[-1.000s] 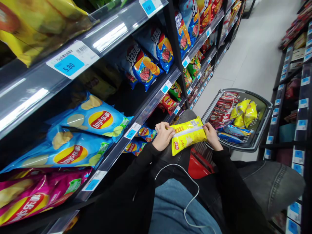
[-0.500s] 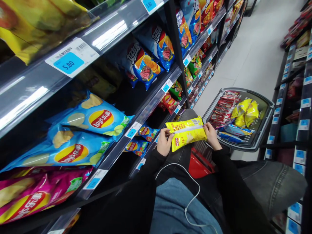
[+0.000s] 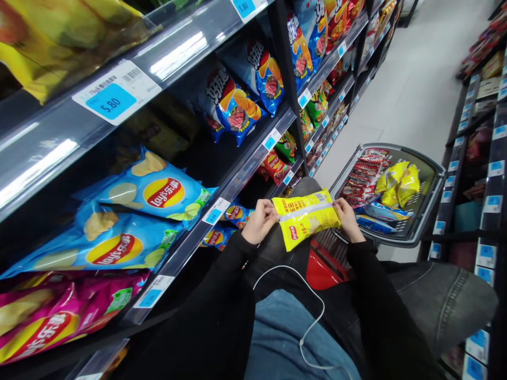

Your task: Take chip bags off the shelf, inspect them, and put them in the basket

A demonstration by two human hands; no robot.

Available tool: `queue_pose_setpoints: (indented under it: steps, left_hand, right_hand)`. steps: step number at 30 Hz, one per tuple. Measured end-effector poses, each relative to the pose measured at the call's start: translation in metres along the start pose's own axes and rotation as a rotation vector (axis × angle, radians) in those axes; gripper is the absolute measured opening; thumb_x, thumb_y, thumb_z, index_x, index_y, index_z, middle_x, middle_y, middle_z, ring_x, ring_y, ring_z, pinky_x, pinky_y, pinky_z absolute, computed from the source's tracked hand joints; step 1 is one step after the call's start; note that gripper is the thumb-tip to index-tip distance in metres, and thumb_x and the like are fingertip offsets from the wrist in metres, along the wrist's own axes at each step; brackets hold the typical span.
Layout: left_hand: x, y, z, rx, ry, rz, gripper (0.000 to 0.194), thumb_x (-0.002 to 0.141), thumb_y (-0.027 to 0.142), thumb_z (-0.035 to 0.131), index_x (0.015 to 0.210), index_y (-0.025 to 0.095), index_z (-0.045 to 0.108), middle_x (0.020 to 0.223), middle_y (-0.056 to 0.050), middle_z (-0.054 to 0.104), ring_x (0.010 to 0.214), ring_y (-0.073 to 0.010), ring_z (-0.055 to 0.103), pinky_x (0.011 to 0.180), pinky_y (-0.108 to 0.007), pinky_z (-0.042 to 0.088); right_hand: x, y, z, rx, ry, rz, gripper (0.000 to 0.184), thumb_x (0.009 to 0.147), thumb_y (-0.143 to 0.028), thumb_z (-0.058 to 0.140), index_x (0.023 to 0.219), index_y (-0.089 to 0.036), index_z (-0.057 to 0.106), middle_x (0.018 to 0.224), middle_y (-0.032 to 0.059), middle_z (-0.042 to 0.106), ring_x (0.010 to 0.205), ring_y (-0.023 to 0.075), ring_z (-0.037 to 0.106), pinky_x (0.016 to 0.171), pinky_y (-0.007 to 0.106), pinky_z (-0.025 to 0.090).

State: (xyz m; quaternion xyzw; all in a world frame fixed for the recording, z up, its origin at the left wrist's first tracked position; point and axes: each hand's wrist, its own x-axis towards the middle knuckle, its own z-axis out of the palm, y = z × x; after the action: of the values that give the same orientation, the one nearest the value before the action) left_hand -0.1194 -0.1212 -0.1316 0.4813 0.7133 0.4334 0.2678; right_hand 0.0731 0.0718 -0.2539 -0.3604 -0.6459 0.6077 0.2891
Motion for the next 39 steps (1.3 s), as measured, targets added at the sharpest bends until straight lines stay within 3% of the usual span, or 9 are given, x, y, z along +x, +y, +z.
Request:
queue_pose_setpoints:
  steps: [3, 7, 9, 12, 19, 25, 30, 34, 39]
  left_hand:
    - [0.005, 0.002, -0.011, -0.255, -0.136, -0.137, 0.042, 0.070, 0.033, 0.069, 0.088, 0.021, 0.033, 0.063, 0.007, 0.054, 0.051, -0.0077, 0.052, 0.048, -0.019, 0.038]
    - [0.003, -0.014, 0.002, -0.490, 0.055, -0.254, 0.049, 0.066, 0.045, 0.069, 0.087, 0.023, 0.030, 0.061, 0.010, 0.049, 0.045, -0.0064, 0.048, 0.046, -0.019, 0.039]
    - [-0.001, -0.022, 0.013, -0.478, 0.100, -0.325, 0.048, 0.066, 0.052, 0.066, 0.088, 0.021, 0.035, 0.066, 0.008, 0.051, 0.047, -0.0071, 0.049, 0.046, -0.020, 0.040]
    - [-0.006, -0.025, 0.024, -0.364, 0.043, -0.398, 0.048, 0.066, 0.058, 0.063, 0.085, 0.016, 0.050, 0.064, 0.003, 0.055, 0.048, -0.0080, 0.047, 0.044, -0.021, 0.036]
    - [-0.002, -0.017, 0.021, -0.360, -0.036, -0.330, 0.041, 0.064, 0.050, 0.068, 0.075, 0.011, 0.068, 0.062, -0.003, 0.064, 0.052, -0.0129, 0.052, 0.052, -0.025, 0.040]
    - [-0.005, -0.018, 0.018, -0.546, -0.123, -0.343, 0.036, 0.059, 0.041, 0.075, 0.081, 0.012, 0.072, 0.077, -0.008, 0.071, 0.078, -0.0270, 0.065, 0.070, -0.035, 0.049]
    - [0.002, -0.012, 0.024, -0.721, 0.025, -0.394, 0.044, 0.058, 0.043, 0.076, 0.087, 0.012, 0.068, 0.080, -0.009, 0.070, 0.078, -0.0269, 0.066, 0.066, -0.034, 0.051]
    - [0.010, -0.008, 0.030, -0.642, 0.179, -0.415, 0.044, 0.063, 0.047, 0.073, 0.093, 0.015, 0.062, 0.083, -0.005, 0.069, 0.070, -0.0201, 0.065, 0.057, -0.027, 0.051]
    - [0.021, 0.005, 0.037, -0.654, 0.332, -0.317, 0.044, 0.061, 0.045, 0.075, 0.091, 0.017, 0.059, 0.087, -0.004, 0.068, 0.076, -0.0186, 0.065, 0.066, -0.027, 0.052]
  right_hand:
    - [0.001, -0.004, -0.002, 0.044, -0.049, -0.005, 0.024, 0.077, -0.044, 0.048, 0.070, -0.021, 0.044, 0.063, -0.0036, 0.044, 0.057, 0.0119, 0.039, 0.054, 0.025, 0.033]
    - [0.001, -0.006, -0.001, 0.051, -0.012, -0.004, 0.025, 0.075, -0.044, 0.049, 0.069, -0.021, 0.045, 0.062, -0.0034, 0.045, 0.058, 0.0120, 0.040, 0.053, 0.025, 0.033]
    - [0.000, -0.006, 0.001, 0.052, 0.023, 0.002, 0.026, 0.074, -0.045, 0.050, 0.066, -0.021, 0.045, 0.060, -0.0037, 0.044, 0.057, 0.0115, 0.040, 0.053, 0.024, 0.033]
    - [-0.002, -0.006, 0.004, 0.135, 0.035, 0.037, 0.029, 0.071, -0.048, 0.055, 0.065, -0.020, 0.046, 0.059, -0.0044, 0.045, 0.056, 0.0106, 0.041, 0.052, 0.023, 0.034]
    - [-0.010, -0.021, 0.000, 0.590, -0.062, 0.338, 0.031, 0.060, -0.045, 0.069, 0.069, -0.022, 0.050, 0.062, -0.0033, 0.055, 0.053, 0.0118, 0.049, 0.050, 0.024, 0.038]
    - [-0.016, -0.052, -0.019, 0.603, -0.022, 0.228, 0.029, 0.059, -0.032, 0.068, 0.058, -0.020, 0.042, 0.052, -0.0066, 0.045, 0.047, 0.0076, 0.040, 0.045, 0.019, 0.030]
    - [-0.023, -0.068, -0.025, 0.559, 0.014, 0.136, 0.030, 0.061, -0.032, 0.065, 0.058, -0.020, 0.038, 0.053, -0.0068, 0.039, 0.048, 0.0074, 0.035, 0.045, 0.019, 0.027]
    - [-0.023, -0.067, -0.012, 0.579, 0.073, 0.066, 0.030, 0.066, -0.039, 0.063, 0.063, -0.021, 0.039, 0.059, -0.0061, 0.041, 0.053, 0.0085, 0.038, 0.050, 0.020, 0.032]
    - [-0.019, -0.061, 0.003, 0.634, 0.103, 0.014, 0.031, 0.069, -0.045, 0.065, 0.082, -0.023, 0.049, 0.072, -0.0042, 0.051, 0.064, 0.0109, 0.049, 0.058, 0.022, 0.040]
